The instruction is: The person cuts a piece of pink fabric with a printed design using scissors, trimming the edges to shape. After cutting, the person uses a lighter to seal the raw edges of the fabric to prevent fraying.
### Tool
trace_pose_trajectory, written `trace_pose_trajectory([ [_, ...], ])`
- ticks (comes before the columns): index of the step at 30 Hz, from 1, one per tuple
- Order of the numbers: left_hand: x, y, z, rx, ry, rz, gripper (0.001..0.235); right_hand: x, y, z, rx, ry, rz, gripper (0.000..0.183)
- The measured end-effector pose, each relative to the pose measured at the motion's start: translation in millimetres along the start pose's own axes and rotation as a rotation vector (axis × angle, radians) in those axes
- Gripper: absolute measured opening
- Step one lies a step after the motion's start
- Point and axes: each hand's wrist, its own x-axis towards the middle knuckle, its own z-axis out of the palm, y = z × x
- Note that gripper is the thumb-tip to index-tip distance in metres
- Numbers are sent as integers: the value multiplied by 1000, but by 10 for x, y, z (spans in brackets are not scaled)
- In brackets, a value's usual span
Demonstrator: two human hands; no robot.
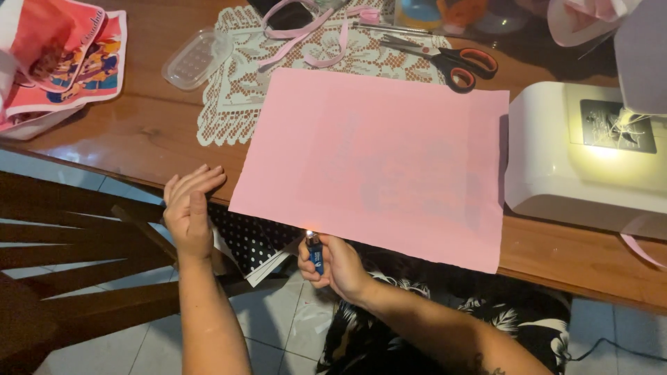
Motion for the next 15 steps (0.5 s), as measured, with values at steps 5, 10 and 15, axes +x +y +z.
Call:
trace_pose_trajectory([
  [5,-2,4,2,0,4,8,52,-32,-1,-29,3,13,-1,42],
  [10,-3,27,11,3,6,-8,51,-67,-12,-57,11,-3,-7,43],
  [15,-9,16,8,0,6,-11,51,-88,-7,-87,17,-12,-15,44],
])
